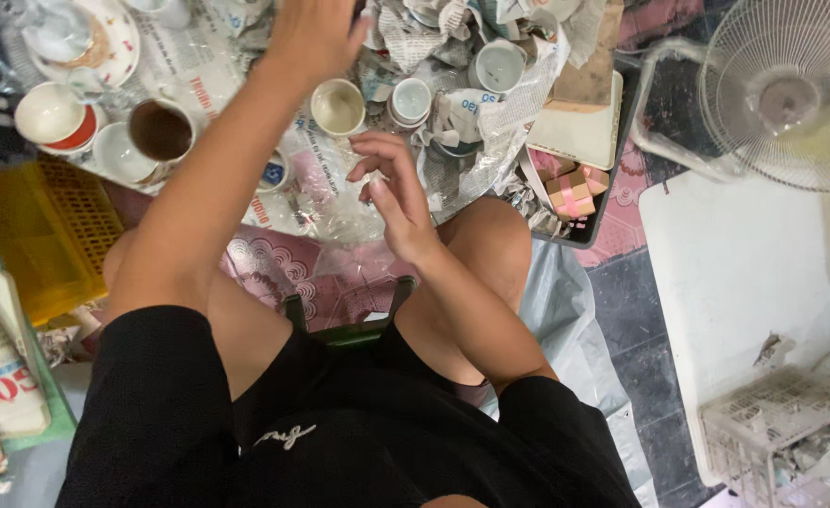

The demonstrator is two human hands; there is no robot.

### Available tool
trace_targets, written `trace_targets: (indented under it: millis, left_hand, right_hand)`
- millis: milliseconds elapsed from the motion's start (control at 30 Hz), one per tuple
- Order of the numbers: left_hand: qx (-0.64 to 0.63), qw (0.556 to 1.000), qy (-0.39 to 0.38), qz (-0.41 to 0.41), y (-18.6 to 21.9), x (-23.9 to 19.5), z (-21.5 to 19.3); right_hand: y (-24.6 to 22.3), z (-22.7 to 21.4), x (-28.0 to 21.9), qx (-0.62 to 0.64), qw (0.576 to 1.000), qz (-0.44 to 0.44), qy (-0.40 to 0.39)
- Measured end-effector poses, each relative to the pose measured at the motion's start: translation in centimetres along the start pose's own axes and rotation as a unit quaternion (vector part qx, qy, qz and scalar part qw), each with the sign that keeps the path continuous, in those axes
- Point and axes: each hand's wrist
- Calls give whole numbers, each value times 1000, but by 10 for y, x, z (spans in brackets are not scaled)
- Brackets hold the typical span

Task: The person sits on the floor and wraps individual paper cups with newspaper sheets. They fold the paper around each cup and place the wrapped items into a black crate. The process is repeated for several cups.

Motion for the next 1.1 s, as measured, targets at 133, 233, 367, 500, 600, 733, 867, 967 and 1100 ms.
trace_targets:
  millis: [133,233,367,500,600,733,867,967,1100]
  left_hand:
    - [-90,981,110,135,66,-71,-50]
    - [-151,966,137,157,96,-131,-79]
    - [-196,966,154,68,119,-211,-109]
    - [-299,932,205,11,125,-254,-133]
    - [-362,900,242,-16,120,-266,-146]
    - [-447,836,317,-2,96,-246,-164]
    - [-513,744,426,49,48,-225,-175]
    - [-505,702,502,7,13,-226,-174]
    - [-514,677,526,-28,-7,-248,-175]
  right_hand:
    - [12,7,4,-11,1000,-21,6]
    - [19,16,-2,-23,999,-41,11]
    - [24,24,-15,-55,997,-56,-4]
    - [23,35,-26,-75,995,-61,-28]
    - [15,50,-29,-109,989,-74,-64]
    - [-13,77,-7,-153,975,-99,-129]
    - [-47,112,39,-237,946,-142,-167]
    - [-71,144,78,-277,920,-168,-220]
    - [-91,192,128,-344,865,-238,-278]
Point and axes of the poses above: each hand's wrist, its own x-axis towards the middle knuckle, its own z-axis out of the palm, y = z × x, and after that the axes turned 5 degrees about -x, right-handed
